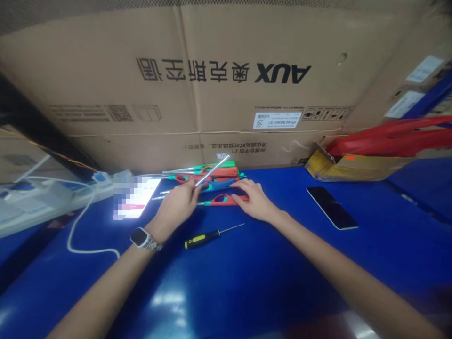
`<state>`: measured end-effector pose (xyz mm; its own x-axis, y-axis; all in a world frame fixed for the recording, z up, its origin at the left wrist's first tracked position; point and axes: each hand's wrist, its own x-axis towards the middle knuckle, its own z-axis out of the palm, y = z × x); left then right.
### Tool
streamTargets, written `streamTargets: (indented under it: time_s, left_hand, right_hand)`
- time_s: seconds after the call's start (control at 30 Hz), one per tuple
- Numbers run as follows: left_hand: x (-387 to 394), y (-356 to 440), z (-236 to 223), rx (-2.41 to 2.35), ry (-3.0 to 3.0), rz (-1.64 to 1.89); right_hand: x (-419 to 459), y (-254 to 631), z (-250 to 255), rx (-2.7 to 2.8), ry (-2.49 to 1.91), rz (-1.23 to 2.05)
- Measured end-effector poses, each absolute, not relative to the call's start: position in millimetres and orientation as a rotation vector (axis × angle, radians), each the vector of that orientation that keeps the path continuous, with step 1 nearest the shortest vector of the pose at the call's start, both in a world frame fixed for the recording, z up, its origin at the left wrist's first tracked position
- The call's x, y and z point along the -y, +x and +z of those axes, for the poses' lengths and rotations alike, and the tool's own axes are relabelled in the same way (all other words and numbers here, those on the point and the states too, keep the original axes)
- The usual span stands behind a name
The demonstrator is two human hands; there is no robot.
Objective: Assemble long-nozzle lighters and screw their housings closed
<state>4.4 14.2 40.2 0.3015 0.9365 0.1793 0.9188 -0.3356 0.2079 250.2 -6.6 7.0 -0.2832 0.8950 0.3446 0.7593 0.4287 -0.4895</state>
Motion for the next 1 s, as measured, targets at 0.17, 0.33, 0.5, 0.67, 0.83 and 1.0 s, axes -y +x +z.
streamTargets:
  time_s: [0.17, 0.33, 0.5, 0.67, 0.83, 1.0]
  left_hand:
    - [-16.6, -22.1, 36.5, -1.767, 2.501, 0.454]
    - [-6.4, -33.5, 31.0, -1.688, 2.509, 0.245]
    - [3.8, -32.4, 34.1, -1.702, 2.487, 0.218]
    - [2.4, -42.6, 36.9, -1.69, 2.448, 0.304]
    - [-2.9, -54.3, 39.6, -1.784, 2.408, 0.295]
    - [-8.0, -58.7, 40.0, -1.904, 2.361, 0.279]
  right_hand:
    - [-0.9, 233.6, 18.5, 2.249, -1.343, 0.156]
    - [-17.2, 213.0, 24.5, 2.416, -1.335, 0.065]
    - [-49.7, 197.2, 36.2, 2.36, -1.34, -0.084]
    - [-88.2, 185.1, 40.5, 2.571, -1.367, -0.066]
    - [-98.0, 181.2, 42.5, 2.621, -1.439, -0.122]
    - [-100.3, 188.4, 48.5, 2.652, -1.478, -0.068]
